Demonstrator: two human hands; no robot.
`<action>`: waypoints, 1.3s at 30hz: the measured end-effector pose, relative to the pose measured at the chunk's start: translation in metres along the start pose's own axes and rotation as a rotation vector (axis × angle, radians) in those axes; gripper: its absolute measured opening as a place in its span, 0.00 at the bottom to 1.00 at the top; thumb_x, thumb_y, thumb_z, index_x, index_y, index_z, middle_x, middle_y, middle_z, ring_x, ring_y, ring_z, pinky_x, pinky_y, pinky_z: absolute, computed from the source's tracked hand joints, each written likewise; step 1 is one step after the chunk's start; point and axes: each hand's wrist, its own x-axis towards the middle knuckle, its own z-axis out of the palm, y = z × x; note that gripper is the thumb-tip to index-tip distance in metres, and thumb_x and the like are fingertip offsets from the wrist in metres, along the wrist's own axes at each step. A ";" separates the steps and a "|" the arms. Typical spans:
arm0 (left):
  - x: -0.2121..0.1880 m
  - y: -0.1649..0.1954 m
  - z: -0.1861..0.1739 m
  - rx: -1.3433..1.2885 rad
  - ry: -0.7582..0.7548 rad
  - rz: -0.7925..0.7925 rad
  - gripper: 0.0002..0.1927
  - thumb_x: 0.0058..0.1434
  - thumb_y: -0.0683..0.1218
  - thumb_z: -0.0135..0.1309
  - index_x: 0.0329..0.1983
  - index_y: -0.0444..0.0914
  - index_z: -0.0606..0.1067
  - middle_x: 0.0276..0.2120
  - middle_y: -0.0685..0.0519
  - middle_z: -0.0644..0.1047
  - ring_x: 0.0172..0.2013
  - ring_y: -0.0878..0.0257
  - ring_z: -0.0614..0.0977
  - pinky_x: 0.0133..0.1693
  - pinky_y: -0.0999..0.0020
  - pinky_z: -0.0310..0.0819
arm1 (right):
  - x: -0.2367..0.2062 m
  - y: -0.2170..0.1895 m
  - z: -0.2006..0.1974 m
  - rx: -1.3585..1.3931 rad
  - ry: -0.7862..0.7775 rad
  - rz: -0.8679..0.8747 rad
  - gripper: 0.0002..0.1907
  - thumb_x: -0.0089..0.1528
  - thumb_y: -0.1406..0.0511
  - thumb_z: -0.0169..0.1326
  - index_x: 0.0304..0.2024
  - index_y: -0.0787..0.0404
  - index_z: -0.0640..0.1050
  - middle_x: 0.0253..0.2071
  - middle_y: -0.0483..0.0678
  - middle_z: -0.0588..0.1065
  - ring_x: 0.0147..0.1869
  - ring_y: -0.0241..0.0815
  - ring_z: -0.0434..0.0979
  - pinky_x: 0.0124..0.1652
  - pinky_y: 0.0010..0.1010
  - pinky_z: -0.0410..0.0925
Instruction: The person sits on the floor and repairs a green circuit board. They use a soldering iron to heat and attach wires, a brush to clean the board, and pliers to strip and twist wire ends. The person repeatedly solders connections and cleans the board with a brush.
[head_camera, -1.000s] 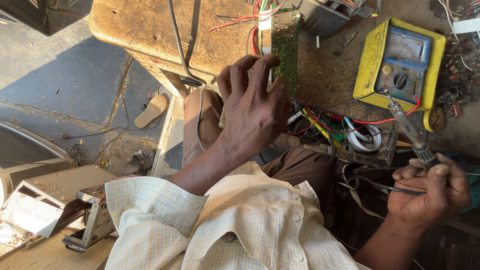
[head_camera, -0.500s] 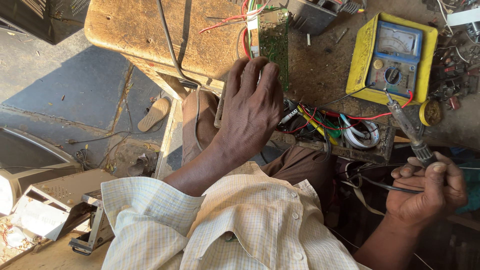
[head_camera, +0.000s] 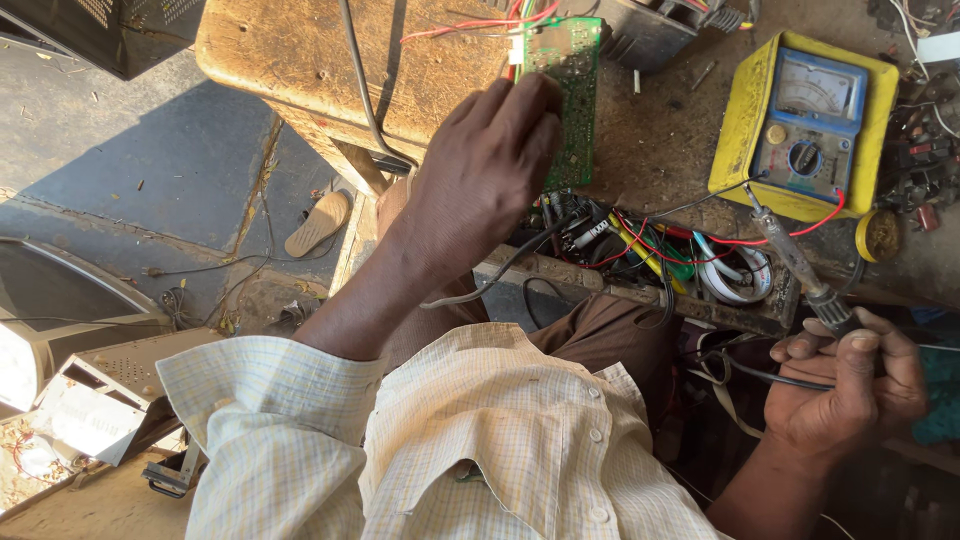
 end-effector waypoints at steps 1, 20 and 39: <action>0.001 -0.004 0.001 -0.047 0.068 -0.020 0.05 0.72 0.40 0.54 0.44 0.32 0.73 0.47 0.48 0.72 0.45 0.59 0.75 0.48 0.63 0.76 | 0.000 -0.001 0.003 -0.004 -0.006 -0.010 0.07 0.76 0.70 0.53 0.49 0.72 0.75 0.36 0.59 0.76 0.27 0.40 0.72 0.27 0.32 0.71; -0.061 0.075 0.029 -0.612 0.240 -0.515 0.27 0.64 0.52 0.66 0.50 0.31 0.64 0.46 0.46 0.69 0.38 0.62 0.75 0.36 0.69 0.75 | -0.001 0.000 0.008 -0.051 -0.093 -0.070 0.08 0.78 0.69 0.54 0.50 0.73 0.73 0.37 0.60 0.76 0.30 0.43 0.76 0.31 0.37 0.75; -0.082 0.050 0.079 -1.340 0.432 -0.832 0.16 0.73 0.39 0.55 0.61 0.29 0.69 0.51 0.47 0.81 0.52 0.66 0.81 0.55 0.72 0.76 | 0.005 -0.030 0.096 -0.416 -0.405 -0.262 0.09 0.71 0.72 0.63 0.48 0.73 0.78 0.43 0.56 0.78 0.39 0.46 0.84 0.38 0.29 0.78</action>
